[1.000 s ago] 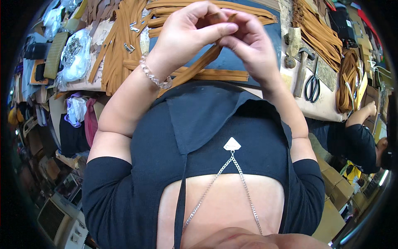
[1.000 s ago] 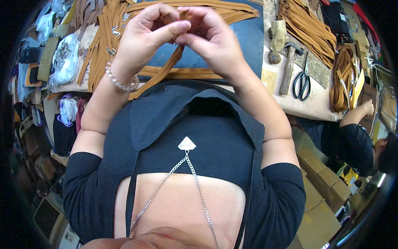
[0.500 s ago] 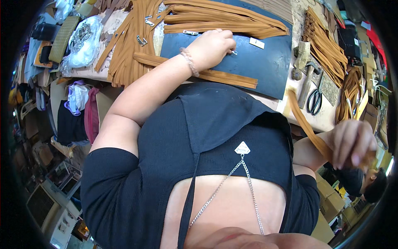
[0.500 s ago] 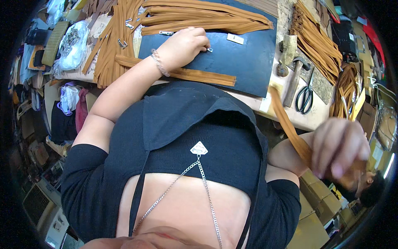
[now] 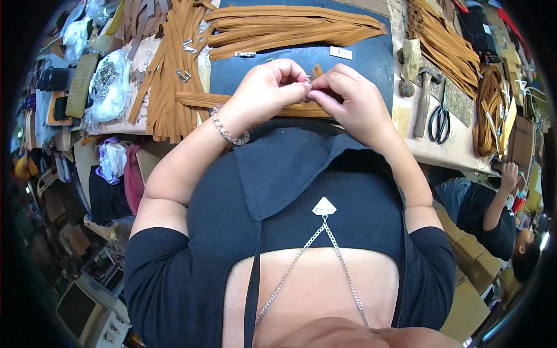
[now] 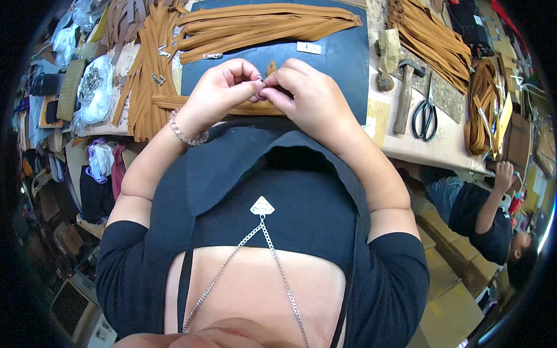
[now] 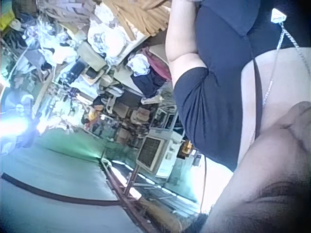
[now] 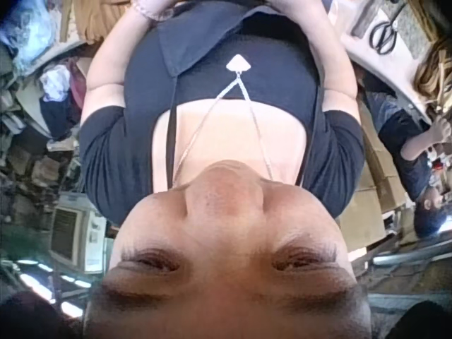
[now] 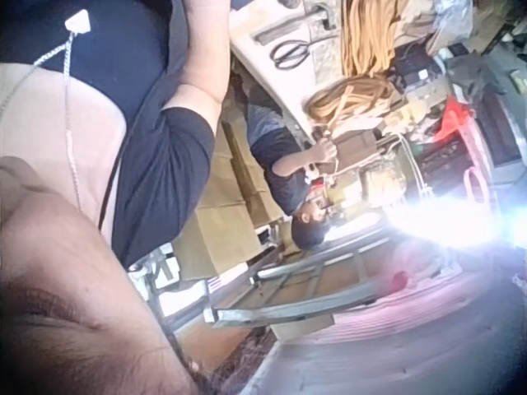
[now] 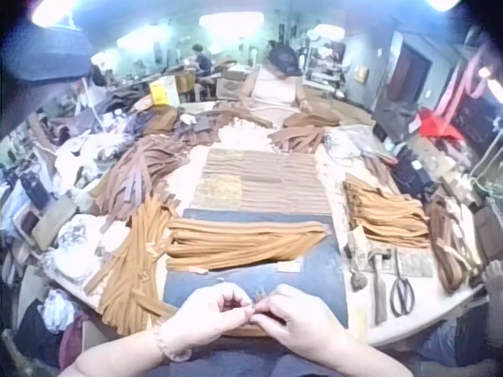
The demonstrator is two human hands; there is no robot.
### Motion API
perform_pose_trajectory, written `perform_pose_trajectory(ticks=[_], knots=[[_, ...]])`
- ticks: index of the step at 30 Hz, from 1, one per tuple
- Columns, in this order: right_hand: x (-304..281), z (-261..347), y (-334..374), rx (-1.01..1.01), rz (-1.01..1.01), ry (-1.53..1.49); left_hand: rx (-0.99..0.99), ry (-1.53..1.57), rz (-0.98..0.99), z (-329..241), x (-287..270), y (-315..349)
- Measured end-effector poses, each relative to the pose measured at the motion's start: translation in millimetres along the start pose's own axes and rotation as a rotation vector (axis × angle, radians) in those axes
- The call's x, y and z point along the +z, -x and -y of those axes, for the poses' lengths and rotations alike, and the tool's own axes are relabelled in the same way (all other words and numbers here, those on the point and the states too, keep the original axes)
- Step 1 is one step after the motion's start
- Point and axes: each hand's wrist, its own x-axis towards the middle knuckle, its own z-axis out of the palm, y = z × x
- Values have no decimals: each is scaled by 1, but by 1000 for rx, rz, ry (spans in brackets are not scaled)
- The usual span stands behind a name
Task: The person attaches metal hardware to leather straps, using scissors to trim excess material, and سپس arranges the completed pieces together.
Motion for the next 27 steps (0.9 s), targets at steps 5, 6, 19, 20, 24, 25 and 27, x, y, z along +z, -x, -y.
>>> perform_pose_trajectory(ticks=[5, 6, 19, 20, 24, 25, 27], knots=[[-3, -9, 3, -177, -29, 62, 17, 153, 40, -2, 0, 7], [-2, -8, 5, -174, -29, 65, 24, 125, 108, 5, -4, 6], [-13, 4, 7, 24, -75, -463, 82, -57, -42, -23, -10, 23], [-14, 5, 9, 47, -61, -540, 129, -111, -81, -25, -8, 26], [-20, 8, 8, -2, -13, -536, 442, -534, -135, -43, -5, 37], [-22, 10, 7, -2, -12, -535, 528, -581, -142, -45, -4, 38], [-25, 12, 4, -133, -12, -371, 614, -626, -149, -50, -4, 40]])
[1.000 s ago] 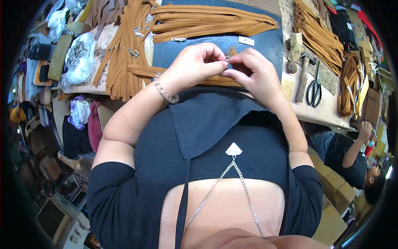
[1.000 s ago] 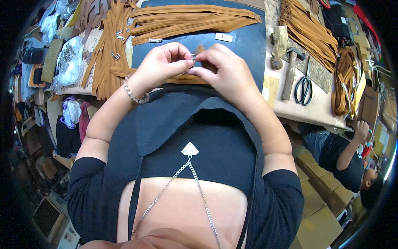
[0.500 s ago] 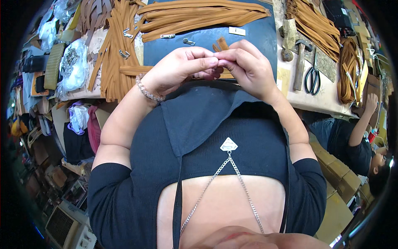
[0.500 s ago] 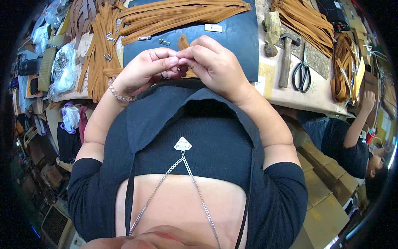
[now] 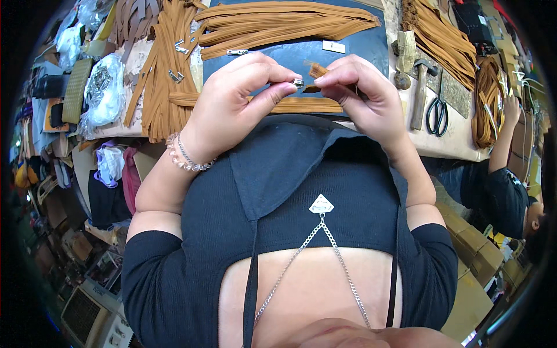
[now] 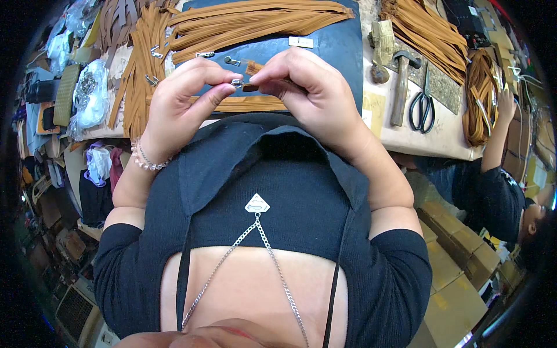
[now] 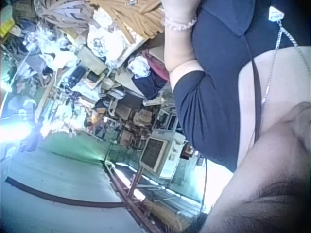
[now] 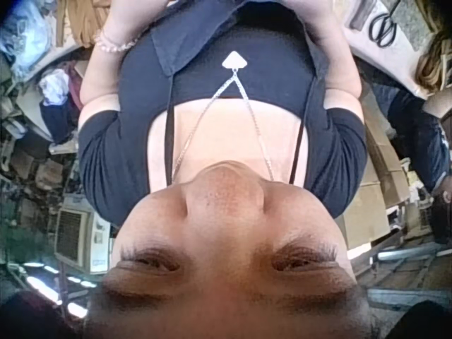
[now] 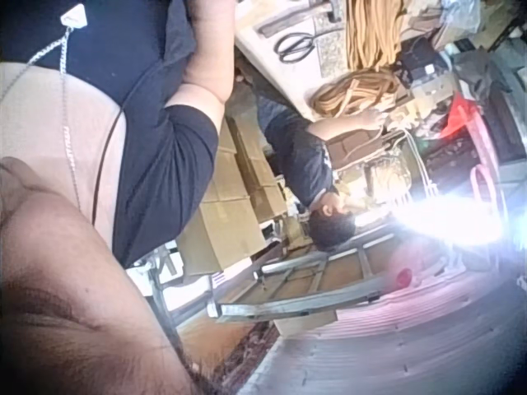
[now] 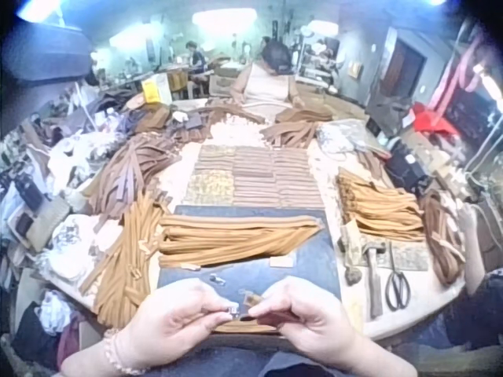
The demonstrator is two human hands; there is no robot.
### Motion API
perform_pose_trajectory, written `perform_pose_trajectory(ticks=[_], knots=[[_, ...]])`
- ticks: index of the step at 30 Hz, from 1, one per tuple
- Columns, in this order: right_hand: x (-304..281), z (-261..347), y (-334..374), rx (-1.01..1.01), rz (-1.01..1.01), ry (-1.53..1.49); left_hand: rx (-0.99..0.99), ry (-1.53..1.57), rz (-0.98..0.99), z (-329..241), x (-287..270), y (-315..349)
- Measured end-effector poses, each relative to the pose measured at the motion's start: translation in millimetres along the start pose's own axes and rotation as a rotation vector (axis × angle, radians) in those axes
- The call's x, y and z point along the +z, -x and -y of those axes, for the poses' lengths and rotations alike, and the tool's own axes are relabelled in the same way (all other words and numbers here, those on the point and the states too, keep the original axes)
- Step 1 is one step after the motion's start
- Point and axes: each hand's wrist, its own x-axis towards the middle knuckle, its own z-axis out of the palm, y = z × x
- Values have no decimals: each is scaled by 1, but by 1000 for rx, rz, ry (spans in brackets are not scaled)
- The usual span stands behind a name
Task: The person attaches metal hardware to leather straps, using scissors to trim excess material, and سپس arranges the completed pieces together.
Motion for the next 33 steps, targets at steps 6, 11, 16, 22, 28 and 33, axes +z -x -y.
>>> perform_pose_trajectory(ticks=[6, 11, 16, 22, 28, 33], knots=[[6, 2, -1, -151, -25, 75, 96, -80, -18, -8, -2, -1], [5, 3, -1, -180, -27, 143, 114, -121, -13, -9, -3, -1], [4, 1, -1, -200, -13, 171, 107, -127, -8, -8, -4, -1], [3, 3, -1, -229, -5, 176, 111, -133, 2, -8, -4, -1], [5, 3, -1, -227, -7, 184, 107, -120, -12, -8, -3, -1], [7, 2, -1, -207, -8, 159, 121, -122, -5, -9, -4, -2]])
